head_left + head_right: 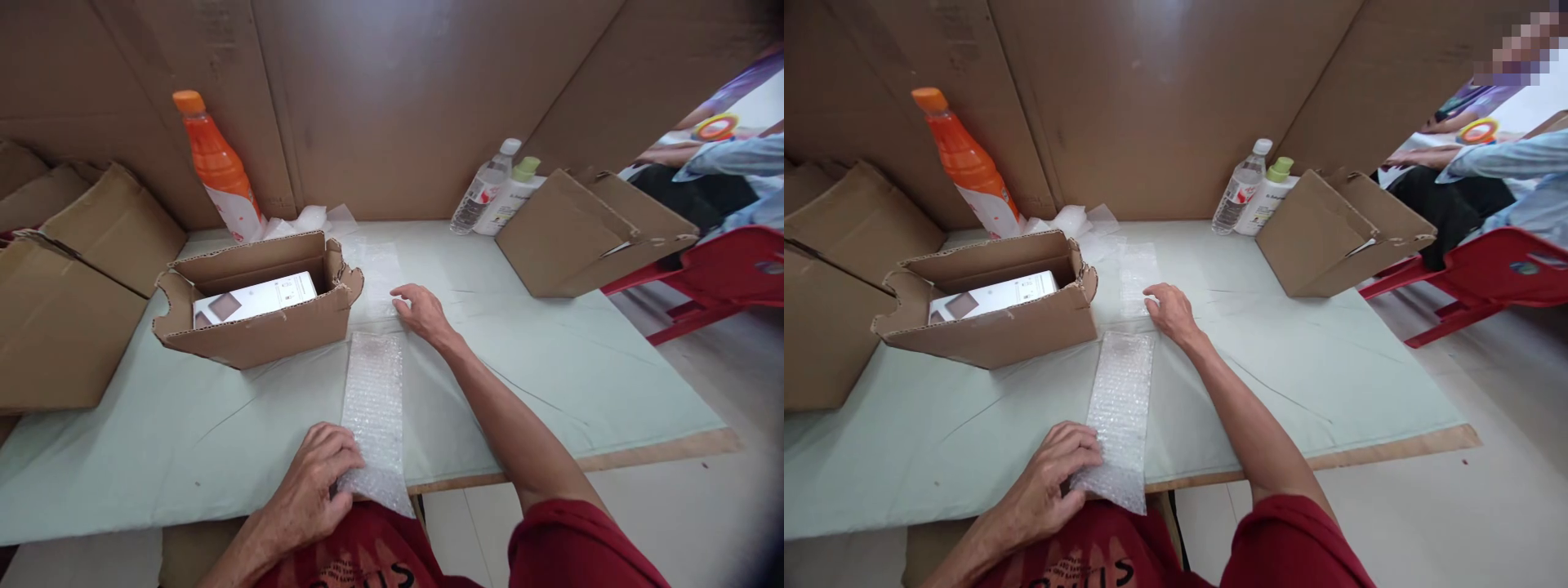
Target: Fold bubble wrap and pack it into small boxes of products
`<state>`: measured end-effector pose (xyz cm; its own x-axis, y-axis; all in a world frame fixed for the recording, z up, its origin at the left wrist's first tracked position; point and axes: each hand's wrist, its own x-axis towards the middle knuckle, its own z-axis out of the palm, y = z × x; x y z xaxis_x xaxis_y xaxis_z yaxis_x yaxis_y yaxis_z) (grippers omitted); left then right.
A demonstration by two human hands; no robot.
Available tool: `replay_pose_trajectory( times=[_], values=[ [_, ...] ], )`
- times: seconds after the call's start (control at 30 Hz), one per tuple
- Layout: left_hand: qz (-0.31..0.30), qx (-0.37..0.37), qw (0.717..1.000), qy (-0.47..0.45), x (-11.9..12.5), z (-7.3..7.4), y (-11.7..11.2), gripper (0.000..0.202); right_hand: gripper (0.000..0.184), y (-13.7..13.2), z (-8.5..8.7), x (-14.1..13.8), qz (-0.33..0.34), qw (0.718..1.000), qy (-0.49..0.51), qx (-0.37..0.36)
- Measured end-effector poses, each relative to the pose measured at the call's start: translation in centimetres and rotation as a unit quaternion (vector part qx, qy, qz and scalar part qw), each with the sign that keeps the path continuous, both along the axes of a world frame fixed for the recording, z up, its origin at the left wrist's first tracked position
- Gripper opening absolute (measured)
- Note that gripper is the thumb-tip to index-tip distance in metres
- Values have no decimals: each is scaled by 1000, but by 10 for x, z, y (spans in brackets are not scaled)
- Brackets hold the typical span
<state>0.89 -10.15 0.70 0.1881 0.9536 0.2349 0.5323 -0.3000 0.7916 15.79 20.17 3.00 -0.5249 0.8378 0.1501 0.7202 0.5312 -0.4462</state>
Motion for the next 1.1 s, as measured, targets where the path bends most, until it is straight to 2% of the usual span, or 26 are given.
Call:
replay_pose_trajectory(
  times=[0.1, 0.2, 0.33, 0.43, 0.53, 0.6, 0.7, 0.9, 1.0, 1.1],
  values=[
    [6, 3, 1000, -2, -2, -6, -4, 41, 25, -3, 3, -8, 35, 999, -24, -15],
    [8, 7, 1000, -10, -3, -9, -6, 42, 20, -31, 0, 1, 76, 996, -51, -22],
    [0, 14, 1000, -6, -2, -5, -2, 40, 8, -66, -7, 11, 103, 990, -95, 8],
    [0, 27, 1000, -1, 0, -1, 8, 38, 9, -73, -9, 13, 101, 991, -87, 29],
    [24, 51, 998, 12, 2, -2, 21, 37, 12, -59, -7, 16, 90, 990, -55, 96],
    [47, 65, 997, 17, 2, -6, 27, 37, 21, -41, -8, 19, 71, 989, -46, 119],
    [65, 76, 995, 18, 3, -15, 28, 39, 29, -10, -12, 21, 53, 991, -68, 98],
    [58, 68, 996, 31, 3, -24, 20, 46, 18, 31, -19, 5, 62, 992, -81, 76],
    [60, 68, 995, 31, 3, -25, 20, 46, 20, 36, -6, 0, 37, 994, -63, 81],
    [62, 74, 995, 27, 3, -25, 21, 45, 22, 24, 16, 3, 35, 994, -41, 90]
  ],
)
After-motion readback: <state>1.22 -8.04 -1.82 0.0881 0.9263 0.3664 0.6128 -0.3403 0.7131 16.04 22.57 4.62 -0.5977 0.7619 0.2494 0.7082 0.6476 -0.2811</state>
